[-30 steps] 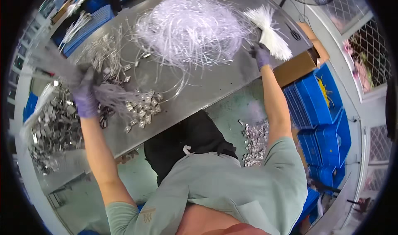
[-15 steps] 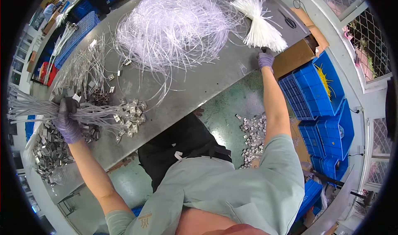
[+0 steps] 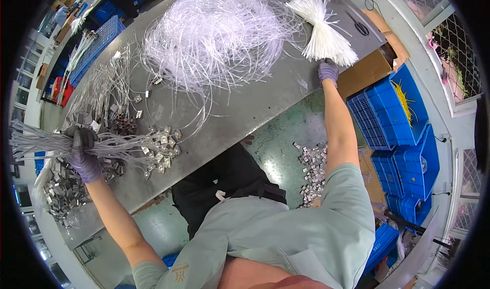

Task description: Assembling wire harnesses by threading white plastic components onto long metal rods and bundling them at a manual assembly station.

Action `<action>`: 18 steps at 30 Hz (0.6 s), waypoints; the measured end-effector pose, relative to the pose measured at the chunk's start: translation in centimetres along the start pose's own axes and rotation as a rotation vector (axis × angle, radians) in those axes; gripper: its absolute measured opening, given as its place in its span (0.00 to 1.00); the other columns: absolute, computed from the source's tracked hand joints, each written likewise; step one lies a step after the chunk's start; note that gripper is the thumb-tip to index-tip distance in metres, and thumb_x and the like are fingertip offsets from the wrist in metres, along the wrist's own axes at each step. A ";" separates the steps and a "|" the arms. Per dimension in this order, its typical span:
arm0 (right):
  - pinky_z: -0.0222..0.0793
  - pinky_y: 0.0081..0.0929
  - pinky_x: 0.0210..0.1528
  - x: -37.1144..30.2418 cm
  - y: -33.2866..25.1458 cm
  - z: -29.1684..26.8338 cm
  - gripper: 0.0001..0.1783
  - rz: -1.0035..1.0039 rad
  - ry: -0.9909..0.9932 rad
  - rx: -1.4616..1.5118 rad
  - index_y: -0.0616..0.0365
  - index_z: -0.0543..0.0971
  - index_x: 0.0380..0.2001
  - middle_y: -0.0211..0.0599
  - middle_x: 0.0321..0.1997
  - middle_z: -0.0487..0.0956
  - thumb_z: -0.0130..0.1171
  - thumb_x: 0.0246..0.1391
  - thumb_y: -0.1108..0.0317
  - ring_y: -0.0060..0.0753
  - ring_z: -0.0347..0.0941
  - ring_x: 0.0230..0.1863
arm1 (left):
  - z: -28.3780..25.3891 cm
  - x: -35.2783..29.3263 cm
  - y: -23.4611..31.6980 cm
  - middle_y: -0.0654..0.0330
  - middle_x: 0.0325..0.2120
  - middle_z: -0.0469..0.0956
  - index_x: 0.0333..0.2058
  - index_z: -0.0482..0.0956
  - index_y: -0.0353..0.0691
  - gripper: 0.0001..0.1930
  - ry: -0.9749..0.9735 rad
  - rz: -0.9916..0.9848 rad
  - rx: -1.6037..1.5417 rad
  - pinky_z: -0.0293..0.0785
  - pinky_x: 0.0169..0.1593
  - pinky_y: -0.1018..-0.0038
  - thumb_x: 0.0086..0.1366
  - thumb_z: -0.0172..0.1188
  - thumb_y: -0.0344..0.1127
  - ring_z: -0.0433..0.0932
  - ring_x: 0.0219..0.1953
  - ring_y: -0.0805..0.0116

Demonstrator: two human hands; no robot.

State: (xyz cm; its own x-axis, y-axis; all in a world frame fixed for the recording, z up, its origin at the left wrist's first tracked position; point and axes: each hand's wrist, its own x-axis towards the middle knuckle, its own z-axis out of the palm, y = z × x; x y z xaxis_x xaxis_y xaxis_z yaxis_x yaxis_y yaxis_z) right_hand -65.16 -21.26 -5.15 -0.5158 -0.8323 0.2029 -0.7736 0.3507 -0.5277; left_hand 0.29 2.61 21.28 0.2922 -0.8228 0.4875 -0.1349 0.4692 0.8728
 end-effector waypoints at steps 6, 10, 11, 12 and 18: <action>0.62 0.40 0.54 0.5 -0.2 0.2 0.24 -0.042 -0.092 -0.030 0.55 0.77 0.45 0.52 0.48 0.75 0.43 0.53 0.52 0.53 0.69 0.51 | -1.5 0.2 -0.4 0.68 0.14 0.60 0.38 0.73 0.39 0.08 -0.052 0.001 -0.056 0.59 0.26 0.76 0.60 0.58 0.33 0.58 0.17 0.76; 0.62 0.41 0.55 1.7 1.5 1.0 0.26 -0.193 -0.083 -0.149 0.58 0.76 0.44 0.54 0.47 0.75 0.41 0.54 0.50 0.53 0.69 0.52 | -1.2 0.2 -0.7 0.68 0.15 0.60 0.39 0.73 0.38 0.10 -0.051 0.002 -0.084 0.59 0.27 0.76 0.60 0.58 0.33 0.58 0.18 0.76; 0.62 0.41 0.55 1.9 1.7 0.9 0.26 -0.195 -0.079 -0.151 0.58 0.76 0.44 0.54 0.47 0.75 0.41 0.54 0.50 0.53 0.69 0.52 | -1.3 0.3 -0.8 0.68 0.15 0.60 0.39 0.73 0.38 0.10 -0.055 -0.004 -0.092 0.59 0.27 0.76 0.60 0.57 0.34 0.58 0.18 0.76; 0.62 0.40 0.55 1.2 0.0 0.4 0.27 -0.099 -0.141 -0.115 0.58 0.76 0.44 0.53 0.47 0.75 0.41 0.53 0.49 0.53 0.69 0.52 | -1.6 0.0 -0.7 0.68 0.15 0.60 0.40 0.73 0.38 0.10 -0.052 -0.009 -0.086 0.59 0.27 0.76 0.60 0.57 0.34 0.58 0.18 0.76; 0.63 0.39 0.54 -0.3 -2.4 -2.0 0.28 0.022 -0.166 -0.089 0.57 0.78 0.44 0.53 0.45 0.76 0.46 0.49 0.47 0.54 0.71 0.49 | -1.4 0.0 -0.8 0.68 0.15 0.60 0.40 0.73 0.38 0.10 -0.056 0.009 -0.071 0.59 0.27 0.76 0.60 0.57 0.33 0.58 0.18 0.76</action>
State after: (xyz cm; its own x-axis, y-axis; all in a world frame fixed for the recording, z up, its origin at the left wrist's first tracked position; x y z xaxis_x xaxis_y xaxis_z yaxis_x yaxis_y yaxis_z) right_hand -63.90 -20.94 -2.28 -0.4712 -0.8806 0.0492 -0.7961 0.4006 -0.4537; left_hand 1.70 2.68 20.53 0.2374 -0.8344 0.4974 -0.0689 0.4963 0.8654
